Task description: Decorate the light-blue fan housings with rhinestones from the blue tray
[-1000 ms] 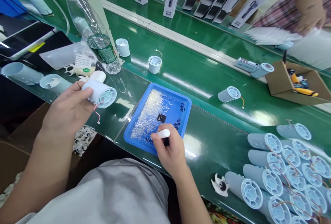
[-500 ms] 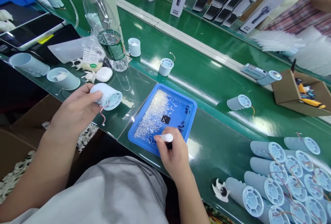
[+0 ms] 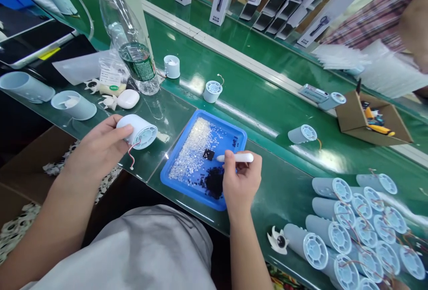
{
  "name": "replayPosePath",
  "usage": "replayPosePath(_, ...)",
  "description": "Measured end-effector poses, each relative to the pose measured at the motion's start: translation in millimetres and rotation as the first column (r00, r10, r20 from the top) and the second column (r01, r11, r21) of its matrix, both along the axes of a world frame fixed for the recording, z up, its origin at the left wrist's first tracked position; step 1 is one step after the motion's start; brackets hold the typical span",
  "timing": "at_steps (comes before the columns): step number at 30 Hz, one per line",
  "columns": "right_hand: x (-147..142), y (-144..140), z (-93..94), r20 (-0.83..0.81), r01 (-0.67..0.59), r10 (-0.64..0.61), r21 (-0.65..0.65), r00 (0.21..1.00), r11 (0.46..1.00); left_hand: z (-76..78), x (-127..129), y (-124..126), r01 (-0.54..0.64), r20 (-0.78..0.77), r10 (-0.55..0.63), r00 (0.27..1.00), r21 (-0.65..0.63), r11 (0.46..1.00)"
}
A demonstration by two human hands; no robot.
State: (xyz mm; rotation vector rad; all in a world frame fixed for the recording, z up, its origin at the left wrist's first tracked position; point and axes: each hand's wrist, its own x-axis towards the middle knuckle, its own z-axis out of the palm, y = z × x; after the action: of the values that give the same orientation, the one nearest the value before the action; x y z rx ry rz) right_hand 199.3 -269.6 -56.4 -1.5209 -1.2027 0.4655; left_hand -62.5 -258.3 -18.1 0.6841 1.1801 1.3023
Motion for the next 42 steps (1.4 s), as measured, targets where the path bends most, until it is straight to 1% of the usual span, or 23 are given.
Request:
replayPosePath(3,1.0,-0.6,-3.3,0.021,-0.064,0.065,-0.014,0.998,0.998,-1.3,-0.3,-0.5,0.015,-0.01,-0.015,1.0,-0.003,1.0)
replayPosePath(5,2.6,-3.8,-7.8,0.074,-0.135,0.136,-0.016,0.988,0.991,-1.4,0.3,-0.5,0.016,-0.016,-0.016,1.0,-0.005,1.0)
replayPosePath(7,4.3,-6.6,-11.7,0.126,-0.18,0.179,-0.006,0.976,0.984,-0.8,1.4,-0.3,0.014,-0.018,-0.014,1.0,-0.009,1.0)
replayPosePath(10,6.1,-7.8,-14.3,0.154,-0.194,0.191,0.008,0.97,0.981,0.3,3.0,0.5,0.012,-0.021,-0.013,1.0,-0.028,1.0)
replayPosePath(15,6.7,-5.7,-13.5,0.194,-0.232,0.229,-0.006,0.954,0.973,0.7,4.5,1.1,0.024,-0.033,-0.026,0.999,-0.054,0.998)
replayPosePath(17,5.7,-5.4,-12.2,0.241,-0.241,0.232,0.007,0.942,0.971,0.5,5.2,1.3,0.019,-0.043,-0.022,0.999,-0.067,0.998)
replayPosePath(21,3.1,-5.5,-7.7,0.377,-0.264,0.212,0.094,0.902,0.96,0.5,6.6,1.4,0.025,-0.04,-0.027,0.999,-0.066,0.998)
replayPosePath(23,2.8,-5.6,-5.4,0.437,-0.293,0.223,0.098,0.872,0.951,1.2,7.1,1.2,0.028,-0.036,-0.03,0.999,-0.064,0.998)
replayPosePath(25,3.5,-5.4,-4.0,0.453,-0.285,0.219,0.083,0.864,0.955,2.3,7.4,0.8,0.03,-0.032,-0.032,0.999,-0.068,0.997)
replayPosePath(29,5.3,0.2,-2.1,0.35,-0.162,0.112,0.115,0.93,0.98,3.7,8.9,0.2,0.035,-0.006,-0.036,0.999,-0.072,0.997)
replayPosePath(30,5.0,2.8,-0.9,0.342,-0.162,0.119,0.101,0.932,0.982,3.7,9.9,0.2,0.038,0.007,-0.037,0.999,-0.07,0.997)
replayPosePath(33,1.3,9.0,7.5,0.361,-0.271,0.26,-0.022,0.895,0.962,3.3,15.6,0.0,0.033,0.074,-0.029,0.997,-0.054,0.998)
replayPosePath(34,-1.3,9.1,11.9,0.336,-0.292,0.289,-0.042,0.896,0.955,3.2,18.5,-0.4,0.022,0.102,-0.017,0.995,-0.047,0.999)
replayPosePath(35,-4.6,7.8,16.9,0.286,-0.296,0.291,-0.027,0.913,0.955,3.3,21.7,-0.9,0.009,0.13,-0.003,0.992,-0.041,0.999)
replayPosePath(37,-13.2,1.1,27.8,0.118,-0.261,0.251,0.081,0.961,0.962,3.8,29.0,-2.5,-0.005,0.173,0.011,0.985,-0.036,0.999)
replayPosePath(38,-18.2,-3.7,33.0,0.031,-0.251,0.249,0.155,0.968,0.955,4.2,32.6,-3.6,-0.001,0.188,0.007,0.982,-0.035,0.999)
replayPosePath(40,-28.0,-13.7,41.8,-0.091,-0.269,0.305,0.279,0.948,0.922,5.2,39.3,-5.9,0.033,0.213,-0.027,0.977,-0.024,0.999)
replayPosePath(42,-36.2,-21.8,47.0,-0.141,-0.316,0.382,0.349,0.913,0.883,6.8,44.3,-8.5,0.075,0.231,-0.07,0.97,-0.014,0.997)
